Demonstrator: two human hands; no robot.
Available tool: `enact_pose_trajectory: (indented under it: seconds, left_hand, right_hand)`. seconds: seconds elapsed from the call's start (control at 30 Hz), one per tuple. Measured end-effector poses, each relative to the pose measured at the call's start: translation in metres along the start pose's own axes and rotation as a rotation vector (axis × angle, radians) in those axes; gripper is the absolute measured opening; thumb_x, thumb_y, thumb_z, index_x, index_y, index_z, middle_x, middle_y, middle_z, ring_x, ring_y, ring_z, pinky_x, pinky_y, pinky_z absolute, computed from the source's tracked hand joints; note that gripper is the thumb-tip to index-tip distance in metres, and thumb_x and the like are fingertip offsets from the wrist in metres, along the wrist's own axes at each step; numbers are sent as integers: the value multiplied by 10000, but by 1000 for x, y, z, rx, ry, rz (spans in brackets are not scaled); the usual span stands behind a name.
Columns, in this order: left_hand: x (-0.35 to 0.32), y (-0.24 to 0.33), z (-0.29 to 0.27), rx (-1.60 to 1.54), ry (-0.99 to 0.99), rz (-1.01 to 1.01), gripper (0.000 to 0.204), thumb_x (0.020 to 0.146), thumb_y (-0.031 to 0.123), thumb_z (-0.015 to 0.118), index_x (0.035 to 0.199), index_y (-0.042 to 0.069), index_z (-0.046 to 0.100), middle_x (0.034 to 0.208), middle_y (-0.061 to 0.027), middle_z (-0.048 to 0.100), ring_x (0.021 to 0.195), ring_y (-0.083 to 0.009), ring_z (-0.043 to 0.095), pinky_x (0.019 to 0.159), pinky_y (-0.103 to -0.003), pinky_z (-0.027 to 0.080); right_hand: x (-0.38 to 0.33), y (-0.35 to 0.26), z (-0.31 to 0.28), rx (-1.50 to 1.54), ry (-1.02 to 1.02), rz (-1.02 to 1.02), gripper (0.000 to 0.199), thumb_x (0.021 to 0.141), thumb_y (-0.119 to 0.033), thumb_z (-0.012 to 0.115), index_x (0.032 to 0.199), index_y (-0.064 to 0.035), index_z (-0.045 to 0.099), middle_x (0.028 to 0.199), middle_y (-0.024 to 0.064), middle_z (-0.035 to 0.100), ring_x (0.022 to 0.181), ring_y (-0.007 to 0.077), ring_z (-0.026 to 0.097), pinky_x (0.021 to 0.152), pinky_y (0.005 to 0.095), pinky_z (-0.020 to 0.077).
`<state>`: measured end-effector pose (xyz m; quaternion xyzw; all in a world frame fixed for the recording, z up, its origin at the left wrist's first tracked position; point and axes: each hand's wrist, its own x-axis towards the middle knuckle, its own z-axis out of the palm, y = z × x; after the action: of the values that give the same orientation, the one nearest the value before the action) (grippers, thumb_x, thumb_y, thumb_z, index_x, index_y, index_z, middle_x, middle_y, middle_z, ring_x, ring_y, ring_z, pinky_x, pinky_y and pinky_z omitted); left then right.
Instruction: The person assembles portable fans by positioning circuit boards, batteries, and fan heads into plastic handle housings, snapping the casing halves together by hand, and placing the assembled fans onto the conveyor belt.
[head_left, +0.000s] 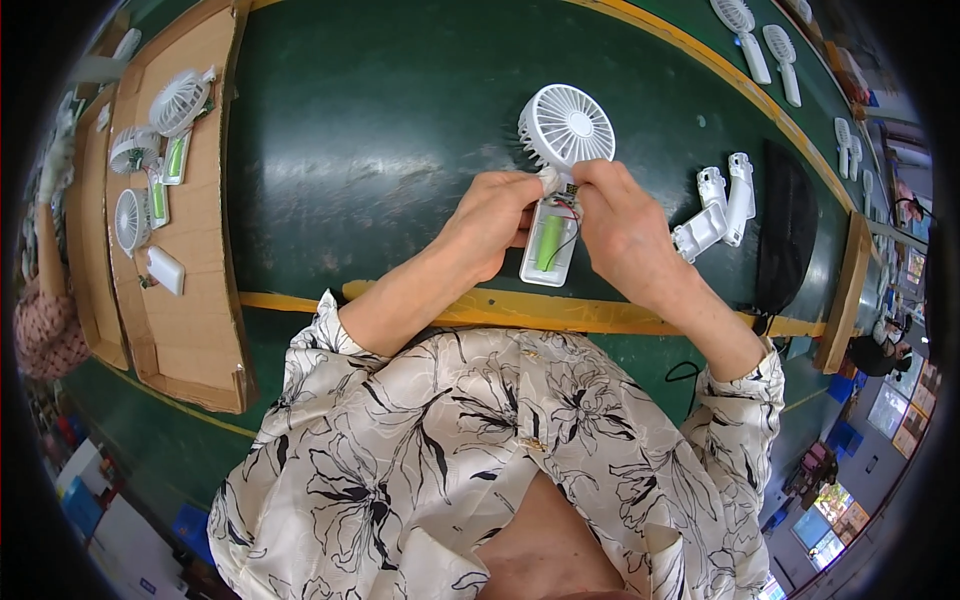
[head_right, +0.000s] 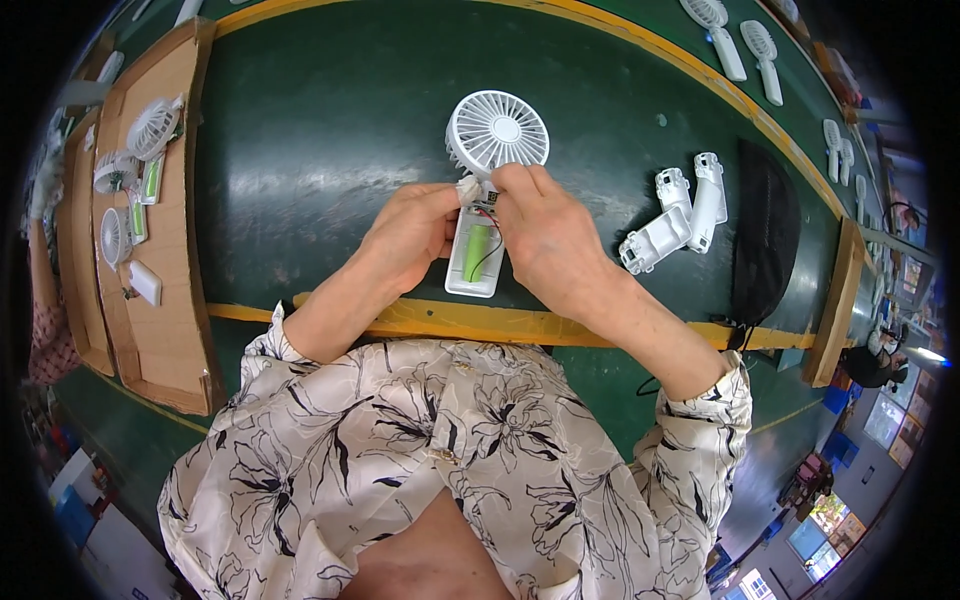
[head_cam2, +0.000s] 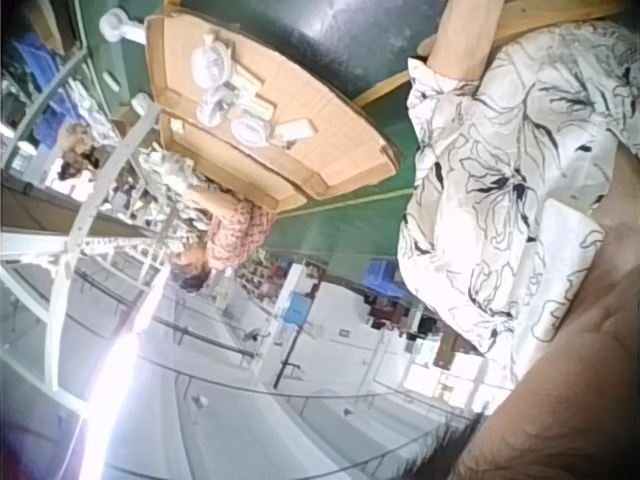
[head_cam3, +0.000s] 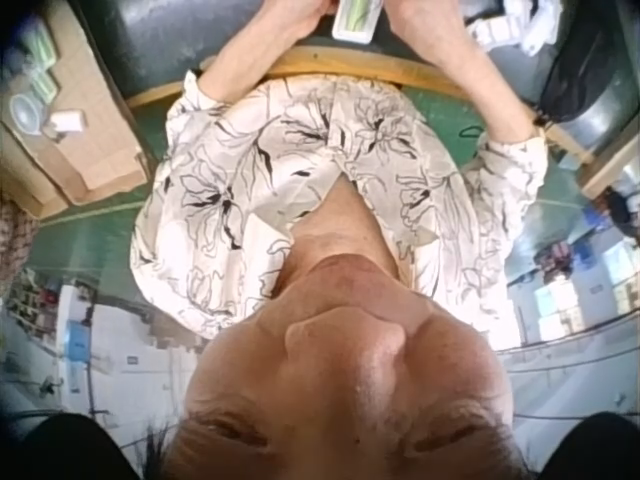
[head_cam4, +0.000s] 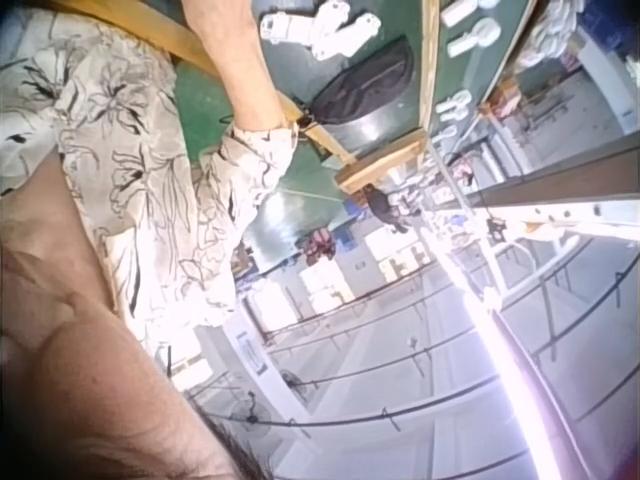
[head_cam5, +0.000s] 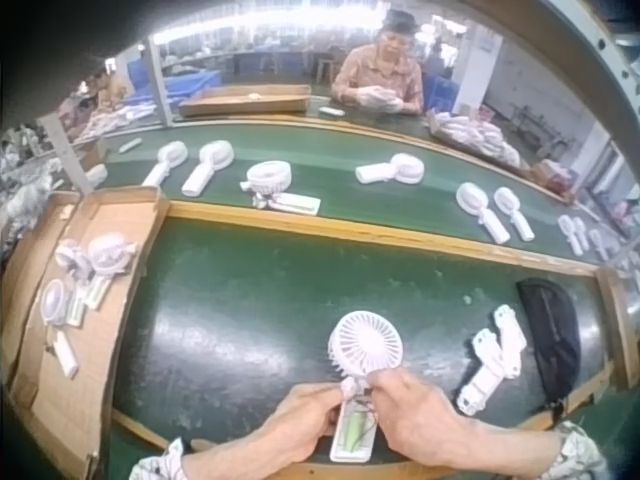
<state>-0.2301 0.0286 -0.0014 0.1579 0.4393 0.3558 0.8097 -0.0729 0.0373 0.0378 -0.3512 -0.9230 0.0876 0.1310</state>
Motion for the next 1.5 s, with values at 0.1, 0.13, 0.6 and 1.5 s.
enact_pose_trajectory:
  seconds: [0.1, 0.13, 0.6, 1.5]
  left_hand:
    - [1, -1, -1, -5, -3, -7, 206, 843, 120, 429, 911, -27, 557, 821, -101, 587, 715, -163, 590, 624, -312, 512]
    - [2, -2, -2, -9, -9, -17, 203, 843, 119, 431, 909, -27, 556, 816, -98, 586, 711, -163, 589, 624, -312, 511]
    - [1, -6, -7, 10, -104, 22, 216, 830, 132, 525, 957, -40, 559, 849, -86, 587, 746, -148, 586, 657, -292, 498]
    - [18, -6, -9, -61, -113, -83, 217, 825, 58, 469, 997, -62, 526, 895, -110, 593, 779, -181, 602, 705, -309, 504]
  right_hand:
    - [-1, 0, 1, -16, -13, -21, 109, 609, -2, 548, 700, 42, 507, 913, 127, 460, 789, 248, 484, 636, 330, 452]
    - [-1, -1, 2, -15, -14, -24, 109, 609, -2, 548, 700, 42, 507, 913, 127, 460, 789, 248, 484, 636, 330, 452]
    - [-2, -4, 4, -85, -8, -75, 101, 608, -24, 543, 695, 20, 516, 836, 104, 439, 750, 226, 457, 616, 309, 418]
    - [-13, 16, 17, 91, 40, 85, 107, 605, -39, 577, 679, -39, 500, 714, 68, 488, 685, 229, 532, 551, 340, 439]
